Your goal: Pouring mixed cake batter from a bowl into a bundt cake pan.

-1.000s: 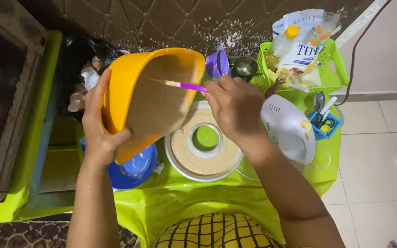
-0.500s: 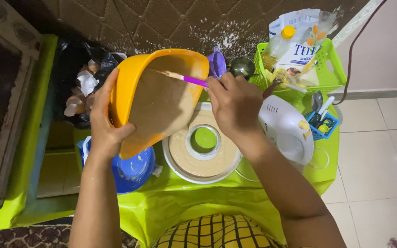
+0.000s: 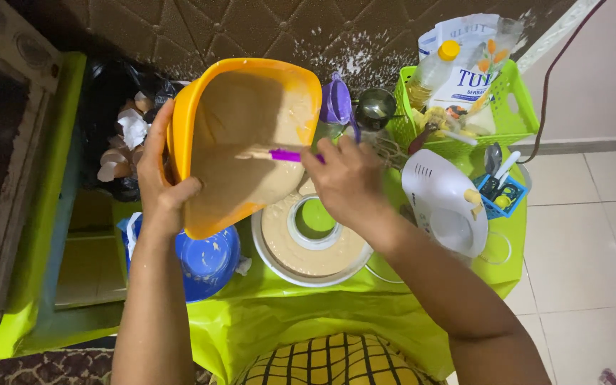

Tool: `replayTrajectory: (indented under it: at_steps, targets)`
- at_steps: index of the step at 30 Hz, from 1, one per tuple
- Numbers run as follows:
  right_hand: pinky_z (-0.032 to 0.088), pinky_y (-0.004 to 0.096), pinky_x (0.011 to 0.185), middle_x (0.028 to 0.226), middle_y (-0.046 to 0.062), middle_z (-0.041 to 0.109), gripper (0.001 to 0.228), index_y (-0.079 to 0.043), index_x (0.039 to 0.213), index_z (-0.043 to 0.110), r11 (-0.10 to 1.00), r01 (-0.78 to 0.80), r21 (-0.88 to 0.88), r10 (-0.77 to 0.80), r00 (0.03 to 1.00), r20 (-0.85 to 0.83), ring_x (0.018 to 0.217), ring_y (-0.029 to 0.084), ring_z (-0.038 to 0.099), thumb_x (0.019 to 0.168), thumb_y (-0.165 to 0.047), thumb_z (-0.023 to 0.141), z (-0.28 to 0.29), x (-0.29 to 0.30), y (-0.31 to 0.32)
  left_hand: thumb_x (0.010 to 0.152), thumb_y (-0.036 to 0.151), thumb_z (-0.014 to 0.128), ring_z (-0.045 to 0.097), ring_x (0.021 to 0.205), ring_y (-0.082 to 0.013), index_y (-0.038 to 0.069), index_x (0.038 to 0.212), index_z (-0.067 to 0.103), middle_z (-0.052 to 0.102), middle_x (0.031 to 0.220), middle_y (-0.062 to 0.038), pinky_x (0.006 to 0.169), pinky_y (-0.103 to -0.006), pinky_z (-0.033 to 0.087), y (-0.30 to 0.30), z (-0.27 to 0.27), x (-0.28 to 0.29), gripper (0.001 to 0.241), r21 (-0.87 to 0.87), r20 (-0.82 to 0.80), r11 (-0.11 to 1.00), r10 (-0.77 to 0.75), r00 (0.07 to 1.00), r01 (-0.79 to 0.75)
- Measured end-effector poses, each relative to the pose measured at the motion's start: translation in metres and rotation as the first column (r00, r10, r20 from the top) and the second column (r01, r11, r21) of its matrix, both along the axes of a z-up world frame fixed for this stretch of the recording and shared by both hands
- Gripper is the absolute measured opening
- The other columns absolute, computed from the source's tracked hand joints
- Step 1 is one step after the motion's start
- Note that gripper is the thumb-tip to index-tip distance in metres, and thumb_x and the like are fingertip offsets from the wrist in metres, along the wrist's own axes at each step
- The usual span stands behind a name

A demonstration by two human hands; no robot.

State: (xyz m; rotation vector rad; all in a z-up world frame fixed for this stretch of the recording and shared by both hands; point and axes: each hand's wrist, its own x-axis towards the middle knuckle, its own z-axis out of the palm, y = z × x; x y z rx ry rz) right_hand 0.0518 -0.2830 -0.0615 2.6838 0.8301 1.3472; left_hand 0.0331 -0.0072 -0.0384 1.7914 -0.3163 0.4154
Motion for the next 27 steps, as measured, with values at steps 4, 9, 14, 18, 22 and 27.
replayTrajectory:
  at_steps: [4,9,14,18,22,27]
  targets:
    - [0.045,0.038,0.055,0.081,-0.001,0.054,0.007,-0.027,0.098,0.069,0.999,-0.016,-0.050,0.016,1.000,-0.010,0.070,0.023,0.057,0.094,-0.028,0.063,0.008,0.007,-0.013,0.054,0.002,0.055,0.041,0.140,-0.0348,0.010,0.158,0.039,0.044,0.148,-0.022,0.116,-0.0454,0.035,-0.001,0.001,0.001,0.106,0.016,0.005,1.000,0.005,1.000,-0.005]
    - [0.041,0.036,0.058,0.084,-0.001,0.051,0.009,-0.025,0.100,0.071,0.995,0.070,-0.076,-0.062,0.993,0.105,0.071,0.022,0.053,0.095,-0.024,0.063,0.060,0.010,-0.015,0.053,0.003,0.056,0.042,0.137,-0.0338,0.011,0.157,0.041,0.047,0.144,-0.021,0.115,-0.0454,0.036,0.002,-0.008,0.003,0.106,0.029,0.022,1.000,0.008,1.000,-0.009]
    - [0.039,0.036,0.056,0.080,0.001,0.054,0.003,-0.019,0.091,0.072,0.995,-0.030,-0.100,0.039,0.995,0.090,0.069,0.023,0.055,0.090,-0.019,0.068,0.072,0.019,-0.005,0.050,0.001,0.061,0.044,0.130,-0.0326,0.012,0.157,0.044,0.049,0.135,-0.021,0.114,-0.0426,0.033,0.001,-0.012,0.006,0.109,0.077,0.038,0.996,0.039,0.999,-0.042]
    - [0.038,0.038,0.059,0.080,0.003,0.054,0.005,-0.020,0.089,0.071,0.989,-0.090,-0.116,0.103,0.989,0.109,0.071,0.025,0.056,0.086,-0.017,0.068,0.037,0.031,-0.004,0.051,-0.001,0.062,0.047,0.129,-0.0332,0.012,0.157,0.043,0.051,0.135,-0.022,0.112,-0.0445,0.035,-0.001,-0.008,0.004,0.109,0.119,0.037,0.991,0.059,0.998,-0.063]
    - [0.039,0.038,0.059,0.080,0.002,0.055,0.003,-0.019,0.082,0.068,0.982,-0.119,-0.148,0.127,0.991,0.044,0.071,0.024,0.056,0.081,-0.017,0.068,0.006,0.038,-0.001,0.052,-0.001,0.062,0.046,0.132,-0.0334,0.013,0.158,0.042,0.049,0.141,-0.022,0.112,-0.0456,0.034,-0.003,-0.006,0.003,0.108,0.075,0.025,0.996,0.042,0.999,-0.044]
    - [0.042,0.035,0.057,0.081,-0.001,0.058,0.006,-0.020,0.086,0.073,0.988,-0.100,-0.116,0.097,0.995,-0.037,0.070,0.021,0.059,0.090,-0.020,0.069,0.062,0.019,-0.009,0.051,0.001,0.061,0.044,0.134,-0.0330,0.015,0.158,0.042,0.049,0.140,-0.020,0.115,-0.0444,0.032,-0.002,-0.006,0.003,0.110,0.034,0.022,0.999,0.013,1.000,-0.013]
